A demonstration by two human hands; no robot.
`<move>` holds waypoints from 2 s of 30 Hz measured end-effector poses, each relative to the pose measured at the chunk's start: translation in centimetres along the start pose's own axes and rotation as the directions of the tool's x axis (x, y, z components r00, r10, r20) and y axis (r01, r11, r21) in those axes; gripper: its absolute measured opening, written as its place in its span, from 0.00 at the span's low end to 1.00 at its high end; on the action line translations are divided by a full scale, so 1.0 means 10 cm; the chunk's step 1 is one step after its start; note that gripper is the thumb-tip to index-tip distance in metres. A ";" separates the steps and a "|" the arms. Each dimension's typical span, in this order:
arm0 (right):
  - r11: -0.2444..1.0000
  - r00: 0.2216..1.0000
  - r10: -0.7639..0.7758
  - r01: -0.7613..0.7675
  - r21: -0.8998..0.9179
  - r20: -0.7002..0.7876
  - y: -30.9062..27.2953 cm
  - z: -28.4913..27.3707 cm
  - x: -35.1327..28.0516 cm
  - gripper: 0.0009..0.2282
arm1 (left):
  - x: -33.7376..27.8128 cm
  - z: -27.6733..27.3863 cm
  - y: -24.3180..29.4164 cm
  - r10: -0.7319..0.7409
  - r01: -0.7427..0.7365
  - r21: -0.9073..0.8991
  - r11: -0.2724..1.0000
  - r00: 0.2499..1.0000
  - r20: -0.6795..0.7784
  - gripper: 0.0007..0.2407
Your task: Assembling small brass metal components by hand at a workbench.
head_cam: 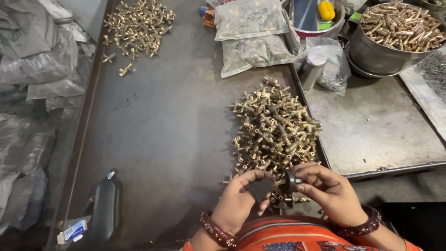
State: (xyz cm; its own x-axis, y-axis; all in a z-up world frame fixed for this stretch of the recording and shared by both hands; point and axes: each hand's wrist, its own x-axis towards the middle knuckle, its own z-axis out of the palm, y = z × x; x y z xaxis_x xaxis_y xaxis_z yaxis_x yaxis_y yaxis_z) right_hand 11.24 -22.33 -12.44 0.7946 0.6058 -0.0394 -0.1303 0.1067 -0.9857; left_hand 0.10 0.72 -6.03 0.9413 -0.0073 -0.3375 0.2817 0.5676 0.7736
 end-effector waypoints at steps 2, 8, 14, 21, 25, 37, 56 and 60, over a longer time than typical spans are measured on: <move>0.999 1.000 -0.013 0.013 -0.053 0.012 -0.03 0.01 -0.02 0.08 | -0.01 -0.01 -0.01 -0.017 0.016 -0.024 1.000 1.000 -0.014 0.07; 0.964 0.988 -0.122 0.141 -0.225 0.095 -0.22 0.06 -0.03 0.08 | -0.01 -0.03 -0.09 0.000 0.005 0.073 0.997 0.998 -0.068 0.06; 0.811 0.935 -0.311 0.354 -0.467 0.168 -0.40 0.12 0.01 0.09 | -0.06 0.10 0.00 0.230 -0.121 0.571 0.812 0.966 -0.122 0.07; 0.932 0.986 -0.139 0.162 -0.325 0.093 -0.18 -0.03 0.00 0.07 | -0.08 0.29 0.16 0.333 -0.191 0.752 0.631 0.942 -0.041 0.09; 0.999 0.999 0.032 -0.031 -0.037 0.036 0.03 -0.09 0.03 0.07 | -0.09 0.34 0.19 0.402 -0.289 0.758 0.585 0.915 0.037 0.08; 0.881 0.982 0.181 -0.184 0.437 0.050 0.23 -0.11 0.13 0.08 | -0.12 0.30 0.35 0.395 -0.361 0.695 0.622 0.911 0.120 0.12; 0.348 0.700 -0.608 0.659 -0.666 0.374 -0.67 0.28 0.04 0.10 | 0.11 0.00 -0.04 0.096 -0.090 0.120 0.989 0.994 -0.052 0.10; 0.445 0.772 -0.568 0.579 -0.683 0.285 -0.63 0.29 0.03 0.12 | 0.17 -0.08 -0.20 0.102 -0.087 0.144 0.986 0.990 -0.097 0.10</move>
State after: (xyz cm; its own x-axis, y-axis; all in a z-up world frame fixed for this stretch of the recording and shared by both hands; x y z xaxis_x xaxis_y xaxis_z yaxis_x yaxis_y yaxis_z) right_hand 10.60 -20.48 -5.75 0.5187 0.6317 0.5761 0.8074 -0.1405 -0.5730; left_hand 0.97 0.26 -8.54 0.9425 0.1308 -0.3074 0.2223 0.4412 0.8694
